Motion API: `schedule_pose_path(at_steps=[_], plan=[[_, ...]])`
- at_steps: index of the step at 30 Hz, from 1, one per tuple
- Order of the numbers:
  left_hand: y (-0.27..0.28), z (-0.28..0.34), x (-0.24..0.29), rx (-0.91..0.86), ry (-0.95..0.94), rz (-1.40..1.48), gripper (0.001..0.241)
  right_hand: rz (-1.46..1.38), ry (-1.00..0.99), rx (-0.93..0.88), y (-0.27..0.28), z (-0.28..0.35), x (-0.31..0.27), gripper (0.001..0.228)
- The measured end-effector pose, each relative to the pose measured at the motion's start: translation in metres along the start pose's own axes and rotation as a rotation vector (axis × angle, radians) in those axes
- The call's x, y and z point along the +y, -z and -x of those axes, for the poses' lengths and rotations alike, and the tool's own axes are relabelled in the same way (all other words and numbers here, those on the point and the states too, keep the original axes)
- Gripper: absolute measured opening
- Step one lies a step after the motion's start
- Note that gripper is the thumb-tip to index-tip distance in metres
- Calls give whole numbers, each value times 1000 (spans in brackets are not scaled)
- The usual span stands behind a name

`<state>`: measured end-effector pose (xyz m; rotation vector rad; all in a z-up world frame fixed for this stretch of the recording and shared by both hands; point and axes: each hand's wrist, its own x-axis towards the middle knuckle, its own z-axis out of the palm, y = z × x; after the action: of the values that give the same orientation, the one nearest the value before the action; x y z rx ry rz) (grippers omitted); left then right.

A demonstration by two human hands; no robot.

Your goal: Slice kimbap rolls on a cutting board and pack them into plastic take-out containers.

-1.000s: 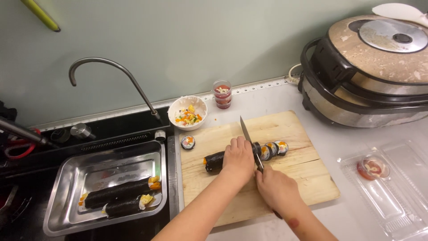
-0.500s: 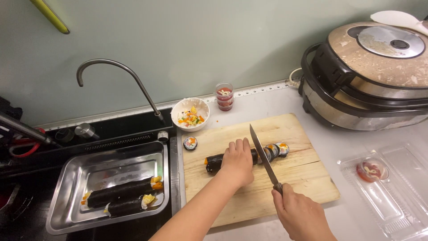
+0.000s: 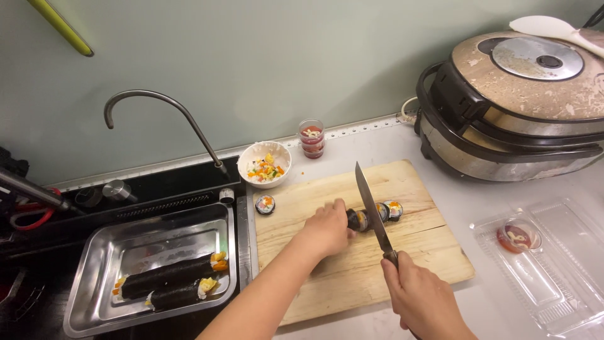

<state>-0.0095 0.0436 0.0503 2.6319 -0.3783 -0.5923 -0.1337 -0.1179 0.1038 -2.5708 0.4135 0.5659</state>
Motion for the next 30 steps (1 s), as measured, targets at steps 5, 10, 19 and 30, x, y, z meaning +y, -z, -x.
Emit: schedule_pose_path(at_steps=[5, 10, 19, 30], plan=[[-15, 0, -6, 210, -60, -197, 56, -11, 16, 8, -1, -6, 2, 40], [-10, 35, 12, 188, 13, -127, 104, 44, 47, 14, -10, -11, 5, 39], [-37, 7, -16, 400, -248, -171, 81, 225, 330, 282, -50, -33, 32, 37], [-44, -4, -6, 326, -77, -336, 53, 355, 250, 253, -57, -33, 22, 35]])
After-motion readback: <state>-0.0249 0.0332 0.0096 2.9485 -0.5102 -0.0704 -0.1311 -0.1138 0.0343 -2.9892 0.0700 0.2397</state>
